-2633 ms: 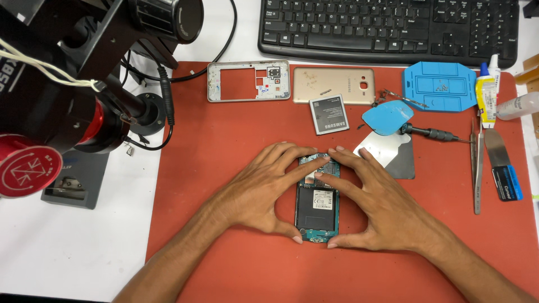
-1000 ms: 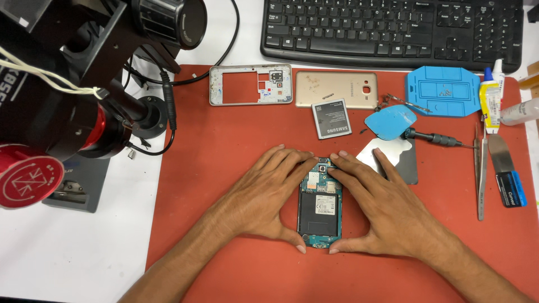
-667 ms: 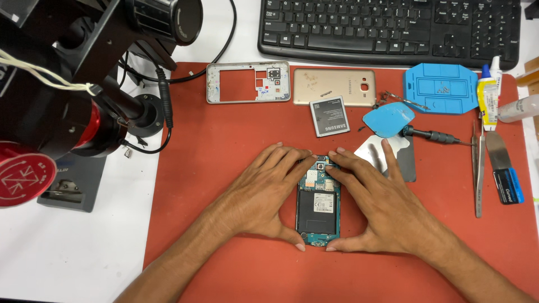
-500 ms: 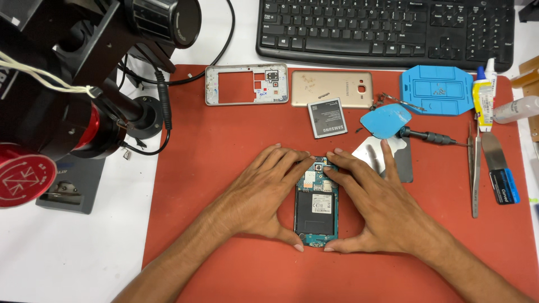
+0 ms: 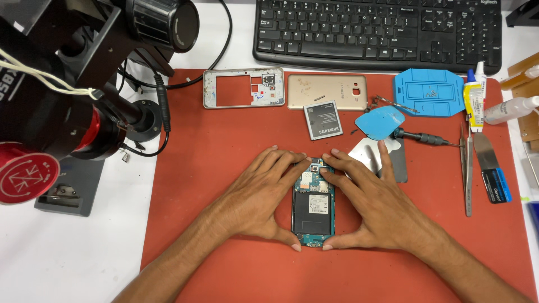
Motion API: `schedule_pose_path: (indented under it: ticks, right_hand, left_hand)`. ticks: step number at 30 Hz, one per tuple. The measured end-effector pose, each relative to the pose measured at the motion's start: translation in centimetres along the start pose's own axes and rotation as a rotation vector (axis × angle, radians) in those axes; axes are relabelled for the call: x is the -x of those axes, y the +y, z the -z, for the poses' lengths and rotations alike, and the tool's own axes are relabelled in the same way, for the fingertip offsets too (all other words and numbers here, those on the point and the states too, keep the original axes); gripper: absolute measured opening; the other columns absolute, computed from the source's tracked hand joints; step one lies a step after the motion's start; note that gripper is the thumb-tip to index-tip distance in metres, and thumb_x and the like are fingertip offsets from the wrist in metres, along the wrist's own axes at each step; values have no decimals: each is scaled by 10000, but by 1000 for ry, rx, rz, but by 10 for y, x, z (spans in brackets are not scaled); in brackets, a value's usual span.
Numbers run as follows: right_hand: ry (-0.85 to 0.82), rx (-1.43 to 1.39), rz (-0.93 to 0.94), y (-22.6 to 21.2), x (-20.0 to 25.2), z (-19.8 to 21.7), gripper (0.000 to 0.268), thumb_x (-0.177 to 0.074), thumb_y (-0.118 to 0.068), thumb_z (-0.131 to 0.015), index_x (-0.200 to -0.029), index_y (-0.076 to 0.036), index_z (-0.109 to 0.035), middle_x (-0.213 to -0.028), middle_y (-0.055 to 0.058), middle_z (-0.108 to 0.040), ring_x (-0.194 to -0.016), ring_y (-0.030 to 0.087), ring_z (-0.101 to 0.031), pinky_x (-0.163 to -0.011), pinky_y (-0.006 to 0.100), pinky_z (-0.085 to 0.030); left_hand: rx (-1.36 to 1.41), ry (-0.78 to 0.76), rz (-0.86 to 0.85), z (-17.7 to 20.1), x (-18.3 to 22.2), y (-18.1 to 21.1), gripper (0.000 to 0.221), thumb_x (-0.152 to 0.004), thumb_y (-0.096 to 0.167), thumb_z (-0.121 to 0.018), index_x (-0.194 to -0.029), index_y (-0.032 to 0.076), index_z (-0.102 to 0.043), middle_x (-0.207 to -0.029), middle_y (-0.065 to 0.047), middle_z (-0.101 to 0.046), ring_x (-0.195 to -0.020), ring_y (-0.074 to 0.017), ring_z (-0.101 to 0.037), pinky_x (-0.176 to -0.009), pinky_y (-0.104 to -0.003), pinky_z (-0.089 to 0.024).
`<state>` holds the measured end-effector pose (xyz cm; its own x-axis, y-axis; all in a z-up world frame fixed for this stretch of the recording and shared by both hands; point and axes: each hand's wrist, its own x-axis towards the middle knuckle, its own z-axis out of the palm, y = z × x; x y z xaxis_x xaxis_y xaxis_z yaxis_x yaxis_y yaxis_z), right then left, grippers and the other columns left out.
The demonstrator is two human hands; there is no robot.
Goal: The person applies adhesive to the edges of a smartphone screen and then aligns and presses the screen onto the phone body. They then handle the motherboard and battery separately, placing them on the work surface.
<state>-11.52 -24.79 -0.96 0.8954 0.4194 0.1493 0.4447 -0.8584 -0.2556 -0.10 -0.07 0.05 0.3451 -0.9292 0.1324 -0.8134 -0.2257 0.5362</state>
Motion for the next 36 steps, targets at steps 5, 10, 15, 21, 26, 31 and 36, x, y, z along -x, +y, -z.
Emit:
schedule_pose_path:
  ticks: [5, 10, 15, 21, 26, 31, 36]
  right_hand:
    - [10, -5, 5, -1, 0, 0, 1249, -601, -910, -766, -1504, -113, -433, -1611, 113, -418, -1538, 275, -359, -1202, 752, -5]
    - [8, -30, 6, -3, 1, 0, 1271, -600, -884, -797, -1522, -103, -402, -1626, 130, -394, -1553, 297, -326, -1217, 727, 18]
    - [62, 18, 11, -4, 2, 1, 1233, -615, -922, -729, -1517, -145, -409, -1602, 154, -376, -1543, 384, -314, -1244, 716, -22]
    - [53, 41, -4, -3, 3, -1, 1266, -581, -947, -749, -1498, -134, -432, -1554, 159, -421, -1518, 363, -352, -1238, 714, -51]
    - [40, 24, -15, -3, 1, 2, 1264, -587, -942, -742, -1509, -140, -417, -1574, 144, -397, -1522, 369, -331, -1252, 688, -16]
    - [48, 57, -23, -3, 4, -3, 1318, -538, -961, -789, -1509, -151, -416, -1588, 132, -390, -1526, 356, -327, -1251, 689, -44]
    - [85, 42, -17, -3, 4, 0, 1266, -561, -939, -758, -1510, -166, -435, -1505, 143, -439, -1476, 363, -374, -1247, 715, -62]
  left_hand:
    - [7, 8, -8, -1, 0, 1, 1331, -517, 816, -796, -1473, -29, -417, -1418, -178, -484, -1316, -372, -477, -1221, -577, -248]
    - [15, -11, 13, -1, 2, 0, 1357, -515, 798, -816, -1502, -26, -382, -1448, -179, -460, -1371, -376, -451, -1246, -578, -204]
    - [30, -1, 13, -3, 5, 3, 1367, -550, 804, -767, -1526, -46, -329, -1493, -235, -378, -1428, -422, -393, -1260, -595, -194]
    - [0, -24, 55, -5, 7, 3, 1407, -529, 794, -823, -1541, -43, -318, -1508, -236, -364, -1420, -453, -363, -1230, -575, -236]
    - [-12, 15, 40, 0, 5, 4, 1363, -529, 830, -769, -1497, -41, -367, -1452, -261, -398, -1327, -433, -415, -1150, -553, -331]
    - [2, -16, 57, -1, 8, 3, 1367, -540, 849, -702, -1523, -33, -348, -1452, -261, -386, -1358, -419, -391, -1150, -541, -340]
    - [1, -26, 77, -2, 7, 3, 1376, -538, 834, -743, -1547, -3, -324, -1478, -257, -371, -1397, -419, -369, -1151, -554, -343]
